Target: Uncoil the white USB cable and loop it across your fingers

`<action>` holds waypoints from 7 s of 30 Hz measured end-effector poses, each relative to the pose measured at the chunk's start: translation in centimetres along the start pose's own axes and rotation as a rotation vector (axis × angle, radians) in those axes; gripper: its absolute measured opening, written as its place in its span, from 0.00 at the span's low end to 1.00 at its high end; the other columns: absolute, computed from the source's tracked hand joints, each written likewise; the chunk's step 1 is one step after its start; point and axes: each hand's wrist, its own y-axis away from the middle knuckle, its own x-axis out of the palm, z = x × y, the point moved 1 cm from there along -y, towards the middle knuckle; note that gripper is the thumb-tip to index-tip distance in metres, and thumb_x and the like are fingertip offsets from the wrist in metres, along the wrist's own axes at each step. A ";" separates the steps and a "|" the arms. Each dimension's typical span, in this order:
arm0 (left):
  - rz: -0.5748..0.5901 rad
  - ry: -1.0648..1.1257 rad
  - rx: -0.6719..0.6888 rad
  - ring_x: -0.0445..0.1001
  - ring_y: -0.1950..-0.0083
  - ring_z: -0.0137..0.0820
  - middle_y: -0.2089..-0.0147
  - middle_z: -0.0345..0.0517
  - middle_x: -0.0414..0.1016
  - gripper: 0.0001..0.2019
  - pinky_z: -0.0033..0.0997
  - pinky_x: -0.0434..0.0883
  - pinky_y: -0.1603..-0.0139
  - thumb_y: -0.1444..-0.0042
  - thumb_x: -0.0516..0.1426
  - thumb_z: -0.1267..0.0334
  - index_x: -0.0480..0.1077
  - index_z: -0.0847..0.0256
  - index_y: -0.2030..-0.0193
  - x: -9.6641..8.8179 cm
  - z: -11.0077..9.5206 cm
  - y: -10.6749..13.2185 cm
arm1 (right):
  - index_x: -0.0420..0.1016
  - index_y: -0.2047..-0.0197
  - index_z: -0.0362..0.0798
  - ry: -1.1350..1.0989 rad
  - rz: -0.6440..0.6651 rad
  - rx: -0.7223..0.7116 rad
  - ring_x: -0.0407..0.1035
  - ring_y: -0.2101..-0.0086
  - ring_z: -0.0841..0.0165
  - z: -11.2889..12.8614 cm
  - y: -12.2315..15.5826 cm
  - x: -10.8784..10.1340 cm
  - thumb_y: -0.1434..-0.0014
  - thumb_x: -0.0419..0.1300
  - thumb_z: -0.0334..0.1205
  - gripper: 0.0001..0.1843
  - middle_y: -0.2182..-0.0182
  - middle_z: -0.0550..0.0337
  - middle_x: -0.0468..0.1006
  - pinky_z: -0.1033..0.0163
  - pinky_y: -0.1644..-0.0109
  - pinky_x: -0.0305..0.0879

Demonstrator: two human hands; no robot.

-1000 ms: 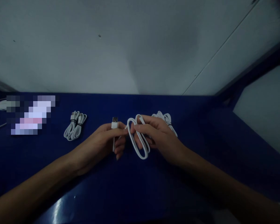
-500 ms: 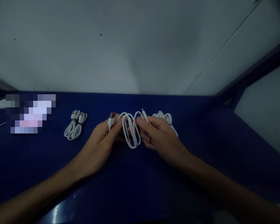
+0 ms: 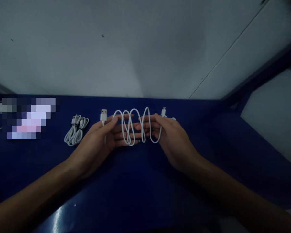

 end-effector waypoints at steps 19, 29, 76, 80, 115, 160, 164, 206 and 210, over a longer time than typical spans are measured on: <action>0.097 -0.122 0.084 0.90 0.49 0.49 0.48 0.68 0.88 0.17 0.48 0.88 0.48 0.19 0.51 0.63 0.80 0.69 0.44 -1.3 -1.2 -0.5 | 0.88 0.53 0.43 0.052 0.122 0.047 0.72 0.69 0.70 2.7 -1.3 -1.9 0.20 0.58 0.43 0.19 0.68 0.56 0.75 0.66 0.65 0.72; 0.260 -0.138 0.013 0.87 0.51 0.44 0.54 0.56 0.85 0.16 0.47 0.87 0.48 0.21 0.57 0.55 0.82 0.64 0.44 -1.0 -0.2 -0.1 | 0.83 0.55 0.44 -0.053 0.302 0.093 0.49 0.76 0.76 2.1 -0.7 -0.4 0.27 0.67 0.55 0.20 0.72 0.69 0.59 0.68 0.74 0.51; 0.280 -0.533 0.115 0.75 0.62 0.33 0.64 0.40 0.75 0.11 0.34 0.74 0.55 0.25 0.60 0.59 0.72 0.58 0.62 -0.2 -0.1 0.4 | 0.85 0.57 0.51 0.060 0.275 -0.247 0.45 0.80 0.76 0.0 -1.7 -0.6 0.32 0.74 0.51 0.12 0.79 0.73 0.57 0.62 0.77 0.41; 0.237 -0.530 0.147 0.76 0.62 0.33 0.63 0.42 0.76 0.13 0.34 0.76 0.55 0.24 0.58 0.56 0.74 0.58 0.60 -0.1 0.0 0.3 | 0.85 0.58 0.52 0.062 0.282 -0.245 0.45 0.80 0.75 0.4 -1.3 -0.6 0.30 0.73 0.52 0.12 0.79 0.72 0.56 0.60 0.76 0.41; 0.206 -0.091 -0.044 0.81 0.57 0.39 0.61 0.47 0.76 0.16 0.45 0.81 0.46 0.23 0.57 0.52 0.81 0.61 0.51 -0.1 1.2 0.1 | 0.80 0.59 0.49 0.203 0.041 -0.245 0.72 0.72 0.70 -0.8 -0.5 0.1 0.28 0.68 0.56 0.18 0.63 0.56 0.81 0.65 0.75 0.70; 0.085 0.001 -0.052 0.83 0.36 0.53 0.36 0.65 0.83 0.13 0.50 0.84 0.40 0.24 0.61 0.59 0.80 0.61 0.40 -0.3 -0.5 -0.3 | 0.88 0.54 0.48 -0.255 0.205 0.152 0.79 0.40 0.59 1.3 -0.9 -0.5 0.25 0.67 0.40 0.08 0.44 0.50 0.86 0.53 0.30 0.72; 0.102 0.020 -0.087 0.82 0.33 0.54 0.33 0.67 0.81 0.15 0.52 0.83 0.38 0.22 0.58 0.58 0.79 0.63 0.38 0.1 -0.8 -0.5 | 0.86 0.55 0.47 -0.264 0.173 0.146 0.81 0.47 0.63 1.2 -1.1 -0.7 0.26 0.67 0.36 0.06 0.51 0.53 0.87 0.57 0.35 0.77; 0.170 0.132 -0.151 0.75 0.26 0.60 0.26 0.65 0.76 0.15 0.63 0.83 0.36 0.21 0.58 0.62 0.79 0.58 0.34 -0.4 1.1 1.7 | 0.85 0.44 0.52 -0.186 0.210 0.131 0.80 0.41 0.60 0.3 1.3 -0.6 0.28 0.71 0.43 0.12 0.39 0.53 0.85 0.53 0.30 0.73; 0.154 0.092 -0.109 0.77 0.27 0.60 0.25 0.63 0.75 0.16 0.65 0.81 0.34 0.22 0.59 0.59 0.76 0.53 0.31 -1.0 1.2 1.6 | 0.84 0.46 0.51 -0.198 0.138 0.139 0.82 0.45 0.62 -0.2 1.3 -0.3 0.27 0.70 0.40 0.08 0.43 0.53 0.86 0.54 0.33 0.75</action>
